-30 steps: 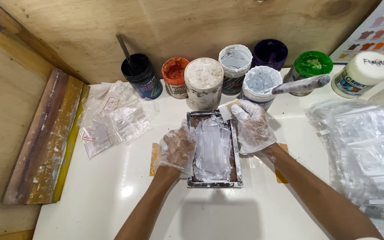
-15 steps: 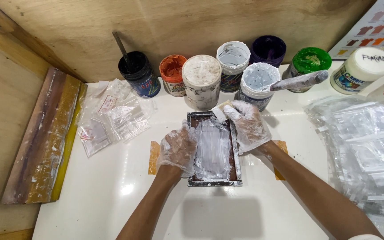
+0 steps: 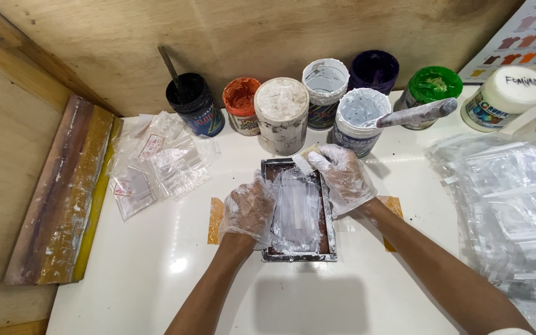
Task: Applying white ink to a small screen printing frame and organizing plastic bags on a workbench.
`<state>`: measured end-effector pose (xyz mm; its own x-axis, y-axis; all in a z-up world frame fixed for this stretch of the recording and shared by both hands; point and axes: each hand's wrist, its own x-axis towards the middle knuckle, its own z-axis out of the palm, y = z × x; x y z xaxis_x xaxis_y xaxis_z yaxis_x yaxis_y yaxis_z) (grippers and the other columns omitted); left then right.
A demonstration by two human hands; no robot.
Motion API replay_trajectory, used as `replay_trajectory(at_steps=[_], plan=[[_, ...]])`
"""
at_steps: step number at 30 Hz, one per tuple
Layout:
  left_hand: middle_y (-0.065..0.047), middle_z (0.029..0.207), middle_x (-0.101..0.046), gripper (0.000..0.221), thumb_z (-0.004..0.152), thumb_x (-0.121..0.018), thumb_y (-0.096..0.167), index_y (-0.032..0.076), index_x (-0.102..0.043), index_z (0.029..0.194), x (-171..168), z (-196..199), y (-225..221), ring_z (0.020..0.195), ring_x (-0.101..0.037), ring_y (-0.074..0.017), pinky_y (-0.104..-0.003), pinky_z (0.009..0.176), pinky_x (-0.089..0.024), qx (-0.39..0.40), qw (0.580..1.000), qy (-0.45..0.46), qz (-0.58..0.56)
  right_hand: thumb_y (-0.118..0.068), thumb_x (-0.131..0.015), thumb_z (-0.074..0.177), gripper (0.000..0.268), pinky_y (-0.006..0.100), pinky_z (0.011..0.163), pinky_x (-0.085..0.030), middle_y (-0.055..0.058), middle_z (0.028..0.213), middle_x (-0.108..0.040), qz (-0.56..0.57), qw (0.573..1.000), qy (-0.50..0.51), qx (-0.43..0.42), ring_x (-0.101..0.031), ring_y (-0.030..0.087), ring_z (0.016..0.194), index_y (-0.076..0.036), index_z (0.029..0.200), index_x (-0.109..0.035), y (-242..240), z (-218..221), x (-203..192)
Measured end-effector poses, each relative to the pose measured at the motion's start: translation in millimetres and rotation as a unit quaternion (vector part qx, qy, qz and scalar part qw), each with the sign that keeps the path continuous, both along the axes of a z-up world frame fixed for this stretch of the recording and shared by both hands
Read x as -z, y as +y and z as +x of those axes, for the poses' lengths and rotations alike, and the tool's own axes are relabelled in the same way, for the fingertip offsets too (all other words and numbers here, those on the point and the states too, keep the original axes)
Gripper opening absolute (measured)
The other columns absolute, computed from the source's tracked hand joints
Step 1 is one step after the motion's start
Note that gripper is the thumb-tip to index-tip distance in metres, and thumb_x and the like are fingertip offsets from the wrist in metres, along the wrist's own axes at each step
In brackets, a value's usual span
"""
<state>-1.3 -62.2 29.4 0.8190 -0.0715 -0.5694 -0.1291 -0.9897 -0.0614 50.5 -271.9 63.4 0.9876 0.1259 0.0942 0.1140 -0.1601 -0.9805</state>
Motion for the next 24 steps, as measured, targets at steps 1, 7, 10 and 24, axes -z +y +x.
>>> replay_trajectory(at_steps=[1, 7, 10, 24], plan=[[-0.016, 0.169, -0.01, 0.08, 0.104, -0.044, 0.038, 0.012, 0.002, 0.164, 4, 0, 1, 0.155, -0.01, -0.0414, -0.058, 0.124, -0.016, 0.031, 0.998, -0.006, 0.045, -0.027, -0.068, 0.092, 0.019, 0.031, 0.086, -0.053, 0.004, 0.094, -0.076, -0.038, 0.998, -0.001, 0.046, -0.068, 0.014, 0.091, -0.01, 0.094, -0.076, 3, 2, 8], [-0.015, 0.161, -0.021, 0.072, 0.104, -0.042, 0.044, 0.012, -0.01, 0.16, 32, -3, 9, 0.146, -0.021, -0.038, -0.054, 0.116, -0.024, 0.196, 0.938, -0.04, 0.284, -0.027, -0.07, 0.096, 0.02, 0.045, 0.097, -0.051, 0.012, 0.095, -0.075, -0.184, 0.981, -0.063, 0.018, -0.07, 0.033, 0.103, -0.012, 0.084, -0.075, 12, 1, 25], [-0.014, 0.157, -0.027, 0.069, 0.104, -0.041, 0.047, 0.012, -0.016, 0.158, 45, 0, 8, 0.141, -0.027, -0.0361, -0.052, 0.112, -0.029, 0.28, 0.869, -0.059, 0.404, -0.034, -0.072, 0.094, 0.02, 0.043, 0.097, -0.052, 0.007, 0.093, -0.073, -0.314, 0.932, -0.178, 0.021, -0.069, 0.029, 0.102, -0.017, 0.084, -0.074, 11, -6, 35], [-0.009, 0.138, -0.054, 0.066, 0.102, -0.036, 0.06, 0.013, -0.046, 0.148, 106, 11, 16, 0.119, -0.054, -0.0268, -0.042, 0.093, -0.049, 0.534, 0.32, -0.114, 0.774, -0.057, -0.067, 0.087, 0.023, 0.023, 0.087, -0.052, -0.025, 0.076, -0.065, -0.401, 0.899, -0.153, -0.087, -0.065, 0.001, 0.089, -0.044, 0.069, -0.067, 4, 2, 25]])
